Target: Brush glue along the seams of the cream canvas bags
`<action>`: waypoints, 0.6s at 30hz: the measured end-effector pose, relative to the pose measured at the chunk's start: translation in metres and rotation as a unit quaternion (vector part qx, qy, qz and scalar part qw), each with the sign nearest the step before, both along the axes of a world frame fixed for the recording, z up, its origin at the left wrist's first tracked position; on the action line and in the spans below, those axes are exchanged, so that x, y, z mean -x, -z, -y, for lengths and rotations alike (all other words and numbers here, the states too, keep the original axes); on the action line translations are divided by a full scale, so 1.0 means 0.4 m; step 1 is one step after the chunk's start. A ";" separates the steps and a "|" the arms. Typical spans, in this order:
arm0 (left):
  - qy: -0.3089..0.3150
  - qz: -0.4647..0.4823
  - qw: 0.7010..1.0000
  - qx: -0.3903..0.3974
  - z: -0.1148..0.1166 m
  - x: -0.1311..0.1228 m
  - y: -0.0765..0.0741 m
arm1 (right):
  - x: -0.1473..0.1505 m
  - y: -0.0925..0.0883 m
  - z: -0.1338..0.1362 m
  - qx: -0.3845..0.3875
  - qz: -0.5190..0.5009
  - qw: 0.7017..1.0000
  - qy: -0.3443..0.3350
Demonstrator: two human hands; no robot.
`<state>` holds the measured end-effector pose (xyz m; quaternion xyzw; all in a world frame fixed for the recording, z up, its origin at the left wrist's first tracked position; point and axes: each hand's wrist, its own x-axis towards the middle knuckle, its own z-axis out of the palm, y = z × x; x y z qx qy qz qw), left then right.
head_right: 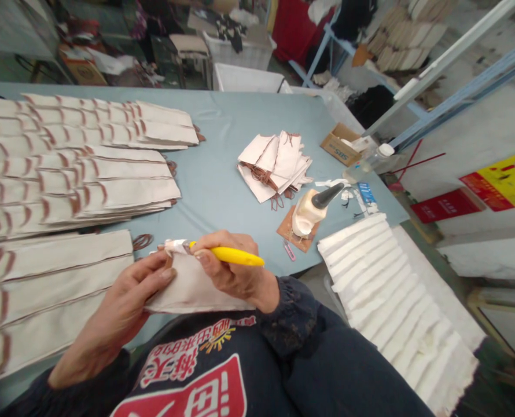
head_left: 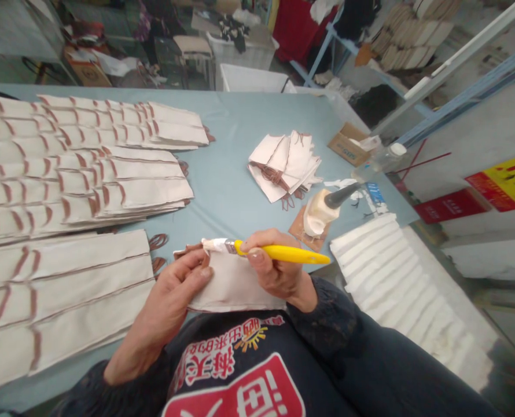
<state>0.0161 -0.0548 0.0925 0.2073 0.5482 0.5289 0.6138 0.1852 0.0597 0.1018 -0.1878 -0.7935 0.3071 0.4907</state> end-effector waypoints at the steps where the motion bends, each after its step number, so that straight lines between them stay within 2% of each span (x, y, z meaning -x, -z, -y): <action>1: 0.001 0.001 1.000 0.000 0.000 0.000 0.000 | -0.001 -0.002 -0.001 -0.019 0.000 1.000 -0.010; 5: -0.008 0.038 0.999 0.004 -0.003 -0.009 -0.011 | -0.013 -0.012 -0.010 -0.084 0.023 0.996 -0.010; 9: -0.042 0.078 0.996 0.019 -0.008 -0.018 -0.027 | -0.042 -0.026 -0.010 -0.108 0.042 0.993 0.019; 12: -0.060 0.078 0.995 0.032 -0.009 -0.018 -0.025 | -0.060 -0.026 0.003 -0.107 0.025 0.993 0.039; 15: -0.041 0.040 0.998 0.019 -0.010 -0.019 -0.018 | -0.052 -0.010 0.020 -0.094 0.007 0.995 0.036; 18: -0.011 -0.061 0.998 -0.010 -0.013 -0.025 -0.020 | -0.013 0.005 0.034 -0.112 -0.004 0.993 0.031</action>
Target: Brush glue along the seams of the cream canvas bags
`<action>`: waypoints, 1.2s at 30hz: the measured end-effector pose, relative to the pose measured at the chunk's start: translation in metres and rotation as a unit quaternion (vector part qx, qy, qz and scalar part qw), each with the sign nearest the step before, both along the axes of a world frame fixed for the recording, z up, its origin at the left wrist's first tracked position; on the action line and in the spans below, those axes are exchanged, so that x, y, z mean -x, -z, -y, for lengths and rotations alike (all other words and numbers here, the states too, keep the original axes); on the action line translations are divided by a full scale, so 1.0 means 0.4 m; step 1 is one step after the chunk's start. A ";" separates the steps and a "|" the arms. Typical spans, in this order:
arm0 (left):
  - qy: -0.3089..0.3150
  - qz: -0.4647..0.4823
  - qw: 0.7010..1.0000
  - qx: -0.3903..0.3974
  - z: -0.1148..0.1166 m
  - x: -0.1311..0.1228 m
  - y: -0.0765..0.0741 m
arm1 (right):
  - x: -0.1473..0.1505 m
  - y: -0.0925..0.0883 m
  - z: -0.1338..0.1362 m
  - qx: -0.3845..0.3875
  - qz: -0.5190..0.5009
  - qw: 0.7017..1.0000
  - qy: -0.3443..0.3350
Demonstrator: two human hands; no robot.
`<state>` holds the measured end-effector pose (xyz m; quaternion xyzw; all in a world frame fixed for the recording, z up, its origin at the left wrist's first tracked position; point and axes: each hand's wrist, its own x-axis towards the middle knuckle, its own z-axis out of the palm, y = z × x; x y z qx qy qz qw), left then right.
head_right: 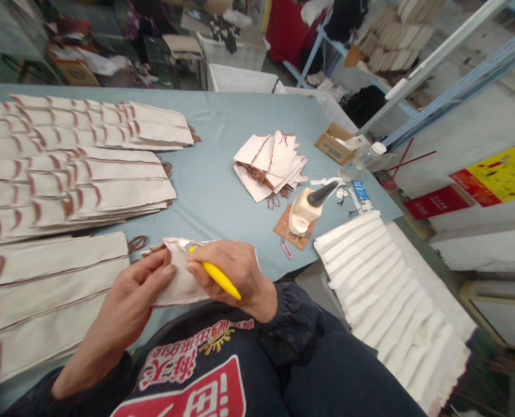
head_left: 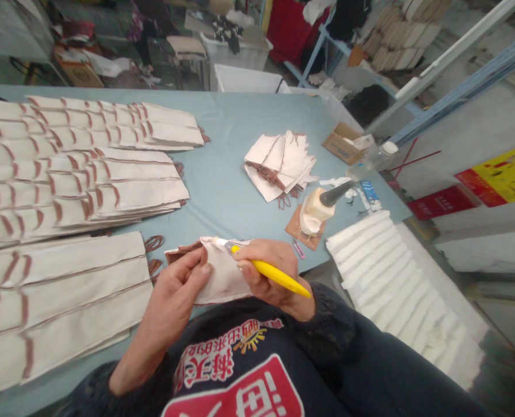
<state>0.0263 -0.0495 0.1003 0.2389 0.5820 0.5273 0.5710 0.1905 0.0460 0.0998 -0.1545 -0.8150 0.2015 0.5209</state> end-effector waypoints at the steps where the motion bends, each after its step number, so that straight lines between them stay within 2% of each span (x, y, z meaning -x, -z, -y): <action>1: 0.007 -0.038 0.999 -0.011 -0.001 -0.002 -0.002 | 0.015 0.001 0.005 -0.007 -0.004 1.000 -0.007; 5: 0.010 -0.127 0.991 -0.042 0.003 -0.002 -0.002 | 0.048 -0.004 0.024 -0.008 -0.017 0.999 -0.041; 10: -0.033 -0.082 0.996 -0.013 0.028 0.010 0.026 | 0.018 0.022 0.035 0.135 -0.050 0.989 0.034; 12: -0.035 -0.072 0.997 -0.017 0.034 0.010 0.034 | 0.015 0.034 0.039 0.168 -0.067 0.983 0.045; 15: -0.027 -0.079 0.996 -0.042 0.036 0.006 0.034 | 0.032 0.032 0.053 0.134 -0.042 0.990 0.022; 18: -0.023 -0.026 0.998 -0.046 0.033 0.009 0.028 | 0.051 0.021 0.060 0.140 -0.050 0.989 0.003; 20: -0.034 0.045 0.998 -0.019 0.030 0.017 0.023 | 0.050 0.023 0.051 0.188 -0.086 0.978 0.017; 22: -0.051 0.116 0.992 0.017 0.025 0.028 0.016 | 0.036 0.038 0.032 0.204 -0.103 0.972 0.047; 26: -0.089 0.199 0.974 0.059 0.009 0.043 0.001 | 0.001 0.086 -0.004 0.127 -0.033 0.987 0.097; 30: -0.121 0.262 0.955 0.071 -0.009 0.039 -0.012 | -0.019 0.123 0.001 0.056 0.030 0.991 0.114; 33: -0.153 0.295 0.939 0.090 -0.025 0.040 -0.017 | -0.027 0.141 0.018 0.033 0.021 0.992 0.121; 36: -0.172 0.328 0.923 0.106 -0.040 0.047 -0.023 | -0.024 0.165 0.017 -0.033 0.004 0.992 0.123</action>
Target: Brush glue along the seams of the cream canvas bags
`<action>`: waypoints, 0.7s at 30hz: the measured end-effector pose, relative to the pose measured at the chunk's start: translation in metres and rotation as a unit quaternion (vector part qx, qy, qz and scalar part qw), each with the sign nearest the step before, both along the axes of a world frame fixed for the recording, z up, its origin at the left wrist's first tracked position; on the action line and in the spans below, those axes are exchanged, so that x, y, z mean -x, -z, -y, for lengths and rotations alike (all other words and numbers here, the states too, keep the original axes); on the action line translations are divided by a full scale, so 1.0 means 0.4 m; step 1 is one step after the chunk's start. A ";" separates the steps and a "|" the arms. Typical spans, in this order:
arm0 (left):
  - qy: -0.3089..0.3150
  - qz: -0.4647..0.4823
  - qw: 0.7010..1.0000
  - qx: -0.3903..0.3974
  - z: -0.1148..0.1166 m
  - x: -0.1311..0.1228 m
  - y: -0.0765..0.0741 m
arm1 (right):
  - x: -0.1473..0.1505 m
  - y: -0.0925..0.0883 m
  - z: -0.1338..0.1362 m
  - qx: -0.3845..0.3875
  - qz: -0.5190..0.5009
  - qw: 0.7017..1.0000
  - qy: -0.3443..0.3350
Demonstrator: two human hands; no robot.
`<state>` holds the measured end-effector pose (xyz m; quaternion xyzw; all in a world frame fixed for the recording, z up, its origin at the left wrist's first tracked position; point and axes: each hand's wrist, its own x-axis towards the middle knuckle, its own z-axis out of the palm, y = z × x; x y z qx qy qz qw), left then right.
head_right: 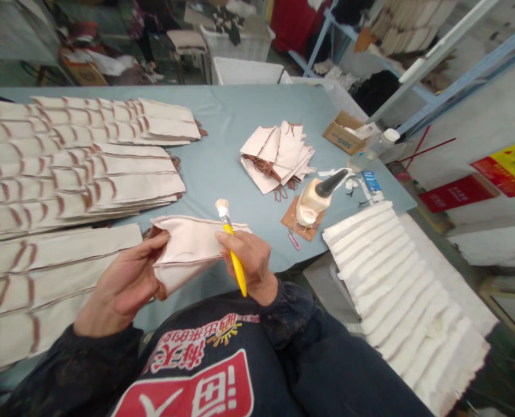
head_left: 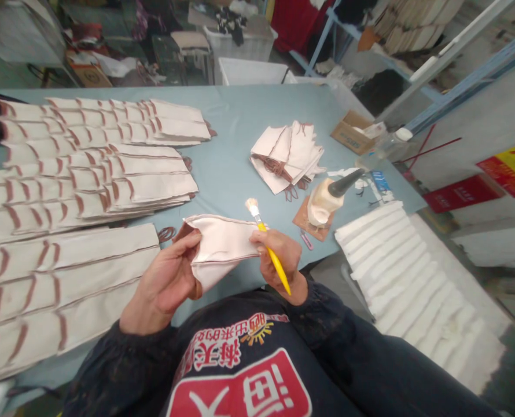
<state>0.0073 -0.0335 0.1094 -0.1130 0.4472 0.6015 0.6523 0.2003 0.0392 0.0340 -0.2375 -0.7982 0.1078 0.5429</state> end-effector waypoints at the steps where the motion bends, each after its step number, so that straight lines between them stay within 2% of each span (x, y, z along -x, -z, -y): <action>1: 0.005 0.012 1.000 -0.003 -0.005 0.002 -0.002 | 0.004 0.009 -0.007 -0.017 0.002 1.000 0.006; 4: 0.021 0.037 0.998 -0.042 -0.022 0.002 -0.004 | 0.022 0.031 -0.043 -0.041 0.010 0.998 0.037; 6: 0.022 0.018 0.997 -0.069 -0.032 0.004 0.004 | 0.028 0.033 -0.070 -0.035 0.006 0.997 0.063; 9: 0.031 -0.060 0.996 -0.052 -0.034 0.025 0.034 | 0.011 0.015 -0.098 -0.014 0.003 0.996 0.090; 11: 0.042 -0.109 0.993 -0.023 -0.020 0.049 0.063 | -0.013 -0.004 -0.108 -0.016 0.008 0.995 0.096; 13: 0.047 -0.196 0.979 -0.008 0.005 0.070 0.093 | -0.038 -0.021 -0.112 -0.032 0.008 0.994 0.106; 14: 0.050 -0.263 0.963 -0.008 0.018 0.076 0.106 | -0.049 -0.028 -0.113 -0.040 0.004 0.993 0.112; 17: 0.074 -0.448 0.889 -0.048 0.045 0.072 0.127 | -0.069 -0.039 -0.113 -0.055 -0.008 0.991 0.124; 21: 0.143 -0.546 0.814 -0.136 0.034 0.033 0.115 | -0.081 -0.040 -0.111 -0.060 -0.009 0.991 0.117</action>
